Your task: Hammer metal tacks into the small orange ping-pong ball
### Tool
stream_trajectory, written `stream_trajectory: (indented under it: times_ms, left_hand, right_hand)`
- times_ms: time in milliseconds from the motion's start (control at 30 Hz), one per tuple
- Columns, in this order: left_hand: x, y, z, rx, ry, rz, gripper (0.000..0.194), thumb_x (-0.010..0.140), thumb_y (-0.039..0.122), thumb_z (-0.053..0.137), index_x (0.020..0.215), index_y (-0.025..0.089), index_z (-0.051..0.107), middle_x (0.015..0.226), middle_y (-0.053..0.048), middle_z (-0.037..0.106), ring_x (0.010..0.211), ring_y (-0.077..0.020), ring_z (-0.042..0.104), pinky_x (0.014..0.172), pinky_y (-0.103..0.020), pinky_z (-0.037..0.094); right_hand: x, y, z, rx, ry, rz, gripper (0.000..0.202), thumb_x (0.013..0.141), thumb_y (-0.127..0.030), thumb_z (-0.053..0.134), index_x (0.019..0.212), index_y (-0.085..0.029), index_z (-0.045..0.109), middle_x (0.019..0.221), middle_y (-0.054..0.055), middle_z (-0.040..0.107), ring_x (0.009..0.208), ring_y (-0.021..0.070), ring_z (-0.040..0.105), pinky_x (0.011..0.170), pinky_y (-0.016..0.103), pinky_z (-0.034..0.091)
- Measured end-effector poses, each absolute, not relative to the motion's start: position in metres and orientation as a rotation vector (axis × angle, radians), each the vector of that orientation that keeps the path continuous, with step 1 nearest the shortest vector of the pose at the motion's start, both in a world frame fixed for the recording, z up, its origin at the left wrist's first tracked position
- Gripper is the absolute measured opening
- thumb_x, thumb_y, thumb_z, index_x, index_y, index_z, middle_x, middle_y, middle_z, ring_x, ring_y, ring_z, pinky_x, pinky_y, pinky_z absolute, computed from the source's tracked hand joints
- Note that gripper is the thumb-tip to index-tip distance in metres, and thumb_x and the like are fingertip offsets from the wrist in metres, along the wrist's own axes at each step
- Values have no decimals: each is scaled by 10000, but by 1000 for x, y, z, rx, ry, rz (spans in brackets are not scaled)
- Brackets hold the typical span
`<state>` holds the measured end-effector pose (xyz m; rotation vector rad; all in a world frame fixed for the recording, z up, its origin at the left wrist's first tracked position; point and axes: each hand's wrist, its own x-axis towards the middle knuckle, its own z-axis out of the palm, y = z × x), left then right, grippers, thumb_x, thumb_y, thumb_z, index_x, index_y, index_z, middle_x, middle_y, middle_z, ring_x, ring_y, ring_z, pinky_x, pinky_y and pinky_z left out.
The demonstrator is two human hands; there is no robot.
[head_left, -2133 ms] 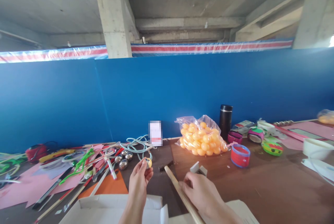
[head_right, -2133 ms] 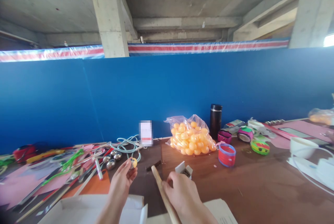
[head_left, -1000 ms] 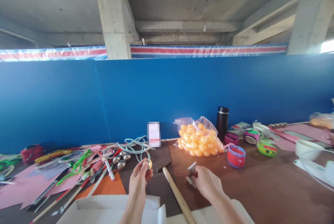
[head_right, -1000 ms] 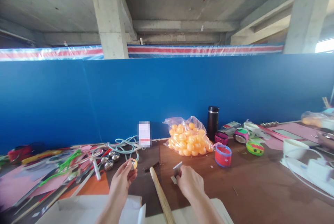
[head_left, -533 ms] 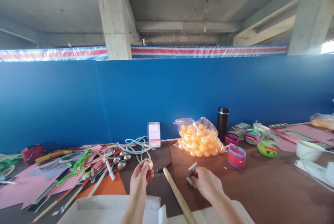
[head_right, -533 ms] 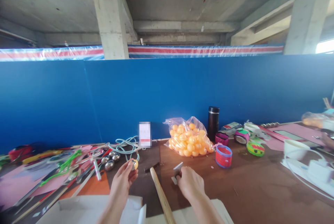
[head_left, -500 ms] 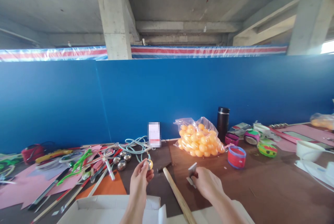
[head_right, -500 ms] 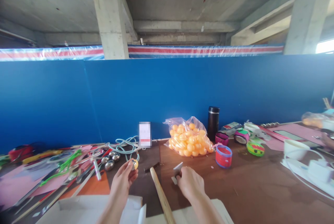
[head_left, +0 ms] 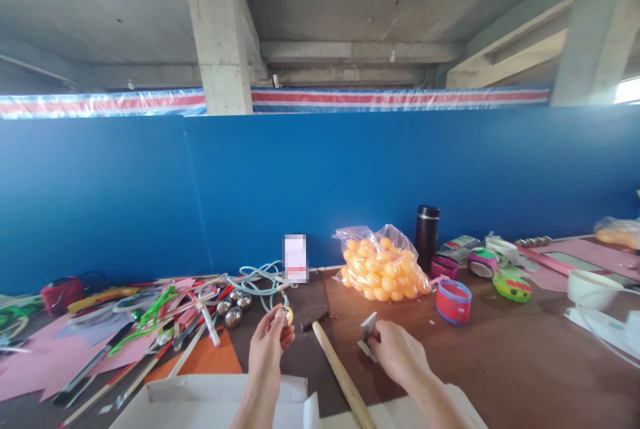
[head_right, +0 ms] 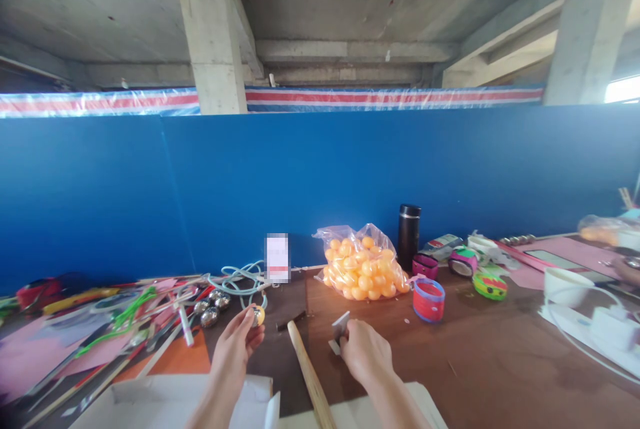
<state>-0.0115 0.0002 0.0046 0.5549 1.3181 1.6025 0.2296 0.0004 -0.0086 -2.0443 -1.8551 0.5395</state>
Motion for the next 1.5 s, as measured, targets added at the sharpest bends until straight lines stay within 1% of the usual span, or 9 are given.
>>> stream_trajectory:
  times_ms: [267,567,800,933,1000,1067,1167,1300,1500]
  left_hand:
    - [-9,0,7,554,1326,1595,346,718,276,633,1035,145,584,790,-55,606,592,-96,582,571,-217,496]
    - [-10,0,5,564,1319,1598,377,689,311,662,1029,164,589,803,-43,616,603,-96,591,591,-222,500]
    - [-8,-2,9,566,1315,1604,374,686,279,669,1026,145,591,803,-54,619,597,-102,593,574,-224,500]
    - [-6,-3,12,565,1259,1608,377,695,265,666,1040,134,587,808,-64,619,595,-103,593,548,-211,494]
    - [-2,-5,13,576,1176,1583,382,705,249,659,1062,141,579,827,-67,620,605,-104,594,556,-214,497]
    - [3,-8,15,600,1070,1524,392,718,241,650,1089,147,566,827,-68,618,619,-108,594,573,-223,502]
    - [14,-13,17,614,966,1409,397,727,243,644,1100,138,559,816,-77,618,622,-112,591,574,-223,499]
    - [24,-18,16,611,930,1308,408,720,256,653,1098,130,566,838,-87,617,623,-112,588,580,-226,498]
    - [29,-21,17,640,888,1231,405,720,278,653,1094,144,577,864,-85,616,647,-121,594,601,-232,495]
  right_hand:
    - [229,-1,-4,-2053,-1865,552,159,749,-351,485,738,-252,608,827,3,655,806,191,601,589,252,344]
    - [228,-1,-6,-2039,-1846,551,147,748,-260,460,773,-242,604,829,15,651,781,189,600,608,258,358]
    - [232,2,-8,-1930,-1711,581,128,763,-257,445,734,-209,559,818,42,634,785,216,580,597,283,352]
    - [229,5,-7,-1752,-1589,770,164,801,-272,396,716,-181,503,774,35,624,672,157,589,537,239,378]
    - [224,5,-5,-1622,-1525,931,193,823,-315,367,766,-174,486,779,32,626,575,123,583,464,210,388]
    - [219,4,-2,-1498,-1471,1061,231,832,-369,363,818,-169,476,825,38,631,562,110,582,418,190,395]
    - [214,-1,5,-1274,-1334,1274,254,812,-404,441,820,-155,489,834,41,630,573,85,556,421,162,385]
    - [209,-9,13,-1002,-1057,1553,237,742,-358,591,772,-138,510,753,28,612,526,45,477,421,134,332]
    - [203,-10,13,-955,-972,1612,234,714,-333,638,774,-136,528,780,37,612,573,56,486,447,136,360]
